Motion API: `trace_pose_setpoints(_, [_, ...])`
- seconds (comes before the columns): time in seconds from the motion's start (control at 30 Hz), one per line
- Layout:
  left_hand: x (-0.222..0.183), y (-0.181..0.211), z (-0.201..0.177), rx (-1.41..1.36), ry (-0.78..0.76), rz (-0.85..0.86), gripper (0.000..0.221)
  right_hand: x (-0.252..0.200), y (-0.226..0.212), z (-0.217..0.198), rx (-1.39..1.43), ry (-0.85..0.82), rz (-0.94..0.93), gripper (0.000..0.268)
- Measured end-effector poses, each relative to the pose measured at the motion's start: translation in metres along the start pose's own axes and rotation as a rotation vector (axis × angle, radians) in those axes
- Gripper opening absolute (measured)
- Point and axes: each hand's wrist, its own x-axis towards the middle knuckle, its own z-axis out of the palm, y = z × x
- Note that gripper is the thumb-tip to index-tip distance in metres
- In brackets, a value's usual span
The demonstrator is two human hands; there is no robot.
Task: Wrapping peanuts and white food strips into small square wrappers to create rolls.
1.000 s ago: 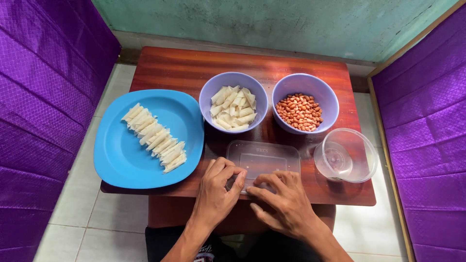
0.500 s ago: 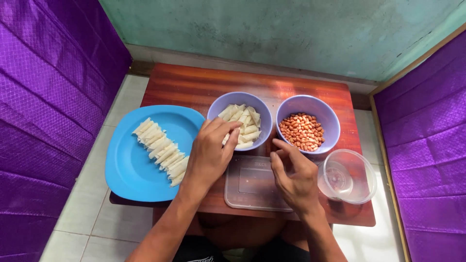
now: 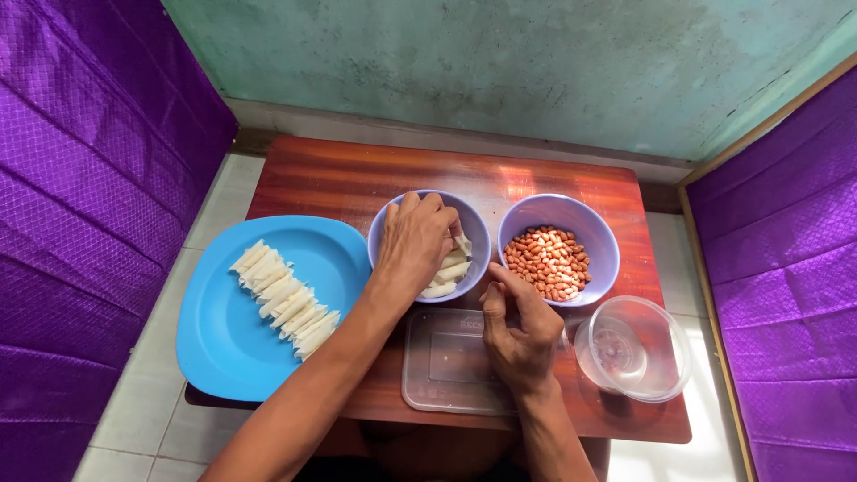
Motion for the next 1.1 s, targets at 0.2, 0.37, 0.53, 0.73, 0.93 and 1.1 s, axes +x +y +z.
trace_pose_setpoints(0.2, [-0.035, 0.033, -0.063, -0.150, 0.150, 0.212, 0.016, 0.001, -0.009, -0.008, 0.035, 0.050, -0.026, 0.021])
trace_pose_setpoints(0.37, [-0.079, 0.058, -0.083, -0.234, 0.202, 0.287, 0.011, 0.002, -0.037, -0.031, 0.113, -0.071, -0.007, 0.023])
trace_pose_setpoints(0.53, [-0.107, 0.075, -0.085, -0.352, 0.174, 0.344, 0.010, -0.020, -0.039, -0.050, 0.150, -0.212, 0.051, 0.023])
trace_pose_setpoints(0.73, [-0.128, 0.083, -0.077, -0.509, 0.070, 0.317, 0.006, -0.044, -0.040, -0.053, 0.031, -0.129, 0.030, 0.019])
trace_pose_setpoints(0.93, [-0.145, 0.093, -0.035, -0.965, 0.110, -0.053, 0.016, -0.065, -0.032, -0.040, 0.187, -0.004, 0.173, 0.019])
trace_pose_setpoints(1.1, [-0.143, 0.094, -0.014, -1.178, 0.084, -0.327, 0.037, -0.070, -0.021, -0.038, 0.299, -0.036, 0.466, 0.024])
